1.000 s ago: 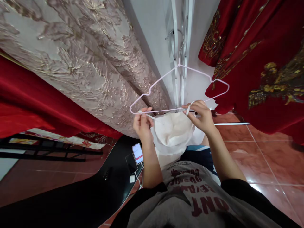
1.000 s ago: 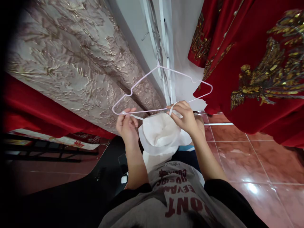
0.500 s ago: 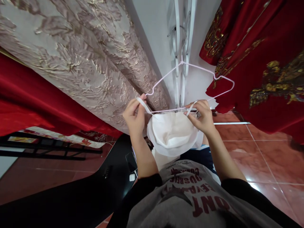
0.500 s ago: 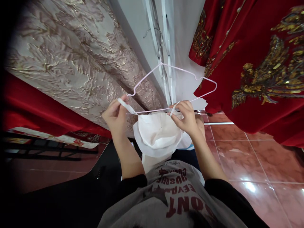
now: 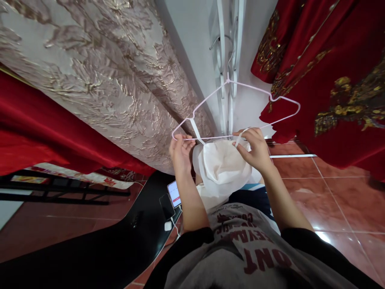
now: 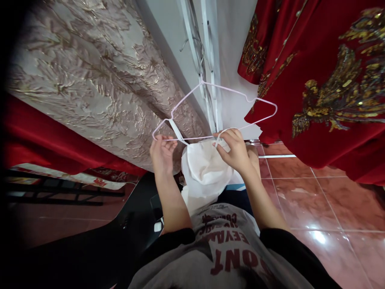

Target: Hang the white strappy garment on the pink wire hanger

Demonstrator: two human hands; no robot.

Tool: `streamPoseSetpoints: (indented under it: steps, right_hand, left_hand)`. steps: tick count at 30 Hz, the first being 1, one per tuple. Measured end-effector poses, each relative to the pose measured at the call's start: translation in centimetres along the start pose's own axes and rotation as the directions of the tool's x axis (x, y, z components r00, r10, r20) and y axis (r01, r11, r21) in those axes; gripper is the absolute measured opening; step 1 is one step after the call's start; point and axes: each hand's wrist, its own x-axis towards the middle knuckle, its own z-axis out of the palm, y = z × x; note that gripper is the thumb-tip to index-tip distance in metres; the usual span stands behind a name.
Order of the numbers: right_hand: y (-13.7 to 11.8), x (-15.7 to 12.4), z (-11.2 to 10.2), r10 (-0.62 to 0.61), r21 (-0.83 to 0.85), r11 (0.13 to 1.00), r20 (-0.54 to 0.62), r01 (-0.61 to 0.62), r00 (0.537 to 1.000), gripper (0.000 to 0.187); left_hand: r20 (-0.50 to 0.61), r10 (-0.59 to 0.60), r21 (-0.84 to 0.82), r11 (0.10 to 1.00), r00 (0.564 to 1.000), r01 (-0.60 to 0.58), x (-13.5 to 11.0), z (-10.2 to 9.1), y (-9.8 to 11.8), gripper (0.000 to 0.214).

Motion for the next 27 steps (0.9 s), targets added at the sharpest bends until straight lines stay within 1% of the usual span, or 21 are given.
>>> streamPoseSetpoints:
  steps: [2, 4, 5, 6, 7, 8, 9, 10, 11, 12, 13, 14, 16, 17, 18, 19, 21, 23, 24, 25, 27]
  right_hand:
    - [-0.5, 0.1, 0.2, 0.01, 0.007, 1.0, 0.013, -0.01, 1.0, 0.024]
    - [-0.6, 0.1, 0.3, 0.029, 0.031, 0.999, -0.006, -0.029, 1.0, 0.028]
    - [-0.4, 0.0, 0.2, 0.053, 0.054, 0.997, -0.044, -0.05, 0.998, 0.031]
    - [0.0, -0.1, 0.1, 0.086, 0.082, 0.994, -0.111, -0.077, 0.99, 0.033]
    - [0.7, -0.2, -0.1, 0.127, 0.11, 0.988, -0.213, -0.106, 0.969, 0.036]
    - [1.6, -0.2, -0.5, 0.169, 0.135, 0.982, -0.346, -0.129, 0.923, 0.038]
    - [2.7, -0.2, -1.0, 0.202, 0.153, 0.978, -0.487, -0.145, 0.85, 0.039]
    - [3.9, -0.2, -1.6, 0.22, 0.161, 0.975, -0.622, -0.153, 0.751, 0.041]
    - [5.0, 0.0, -2.4, 0.221, 0.161, 0.975, -0.723, -0.152, 0.655, 0.041]
    - [6.0, 0.3, -3.1, 0.224, 0.164, 0.975, -0.763, -0.153, 0.607, 0.041]
    - [6.7, 0.7, -4.0, 0.234, 0.168, 0.972, -0.761, -0.165, 0.606, 0.039]
    - [7.1, 1.2, -4.8, 0.264, 0.185, 0.964, -0.732, -0.189, 0.628, 0.037]
    - [6.7, 2.6, -6.2, 0.346, 0.228, 0.938, -0.584, -0.261, 0.735, 0.027]
    - [6.1, 3.4, -6.9, 0.372, 0.228, 0.928, -0.489, -0.296, 0.789, 0.021]
    - [5.3, 4.2, -7.4, 0.378, 0.21, 0.925, -0.407, -0.318, 0.831, 0.016]
    - [4.4, 5.0, -7.8, 0.36, 0.162, 0.932, -0.343, -0.323, 0.868, 0.013]
    - [2.7, 6.3, -8.1, 0.299, 0.023, 0.953, -0.21, -0.302, 0.931, 0.017]
    - [1.4, 7.0, -7.8, 0.235, -0.097, 0.963, -0.148, -0.251, 0.961, 0.019]
    - [0.9, 7.0, -7.3, 0.199, -0.137, 0.965, -0.164, -0.222, 0.966, 0.02]
    - [0.5, 6.9, -6.6, 0.16, -0.164, 0.967, -0.207, -0.195, 0.965, 0.023]
    - [-0.3, 5.9, -4.8, 0.076, -0.175, 0.975, -0.32, -0.137, 0.944, 0.03]
  left_hand:
    - [0.053, -0.029, -0.121, 0.992, 0.998, 0.035, -1.2, 0.6, -1.2, 0.043]
    - [0.075, -0.01, -0.161, 0.987, 0.997, 0.022, -2.0, 1.5, -1.9, 0.047]
    - [0.075, 0.003, -0.157, 0.988, 0.997, 0.009, -2.2, 1.8, -2.0, 0.048]
    - [0.07, 0.015, -0.147, 0.989, 0.997, -0.005, -2.3, 2.1, -2.0, 0.049]
    - [0.066, 0.027, -0.135, 0.991, 0.997, -0.018, -2.3, 2.2, -2.0, 0.05]
    - [0.058, 0.043, -0.127, 0.991, 0.997, -0.035, -2.3, 2.3, -1.9, 0.051]
    - [0.045, 0.064, -0.127, 0.99, 0.997, -0.058, -2.2, 2.2, -1.8, 0.052]
    - [0.03, 0.087, -0.133, 0.988, 0.996, -0.082, -2.1, 2.1, -1.7, 0.052]
    - [0.017, 0.107, -0.141, 0.985, 0.994, -0.104, -2.0, 2.0, -1.6, 0.052]
    - [0.011, 0.119, -0.147, 0.982, 0.993, -0.116, -1.9, 1.9, -1.5, 0.052]
    - [0.011, 0.122, -0.149, 0.982, 0.992, -0.119, -1.8, 1.8, -1.4, 0.052]
    - [0.017, 0.119, -0.147, 0.982, 0.993, -0.116, -1.8, 1.8, -1.4, 0.051]
    - [0.02, 0.12, -0.134, 0.984, 0.993, -0.116, -1.7, 1.9, -1.4, 0.05]
    - [0.013, 0.126, -0.125, 0.984, 0.992, -0.124, -1.6, 1.9, -1.4, 0.049]
    - [0.003, 0.134, -0.117, 0.984, 0.991, -0.133, -1.6, 1.9, -1.5, 0.047]
    - [-0.006, 0.137, -0.11, 0.984, 0.99, -0.137, -1.6, 1.9, -1.5, 0.046]
    - [-0.007, 0.122, -0.096, 0.988, 0.992, -0.122, -1.5, 1.9, -1.5, 0.045]
    - [-0.003, 0.093, -0.076, 0.993, 0.996, -0.093, -1.4, 1.7, -1.3, 0.045]
    - [-0.006, 0.083, -0.064, 0.994, 0.997, -0.083, -1.4, 1.7, -1.2, 0.046]
    - [-0.008, 0.075, -0.051, 0.996, 0.997, -0.075, -1.4, 1.6, -1.1, 0.047]
    - [0.0, 0.069, -0.035, 0.997, 0.998, -0.069, -1.5, 1.5, -0.9, 0.048]
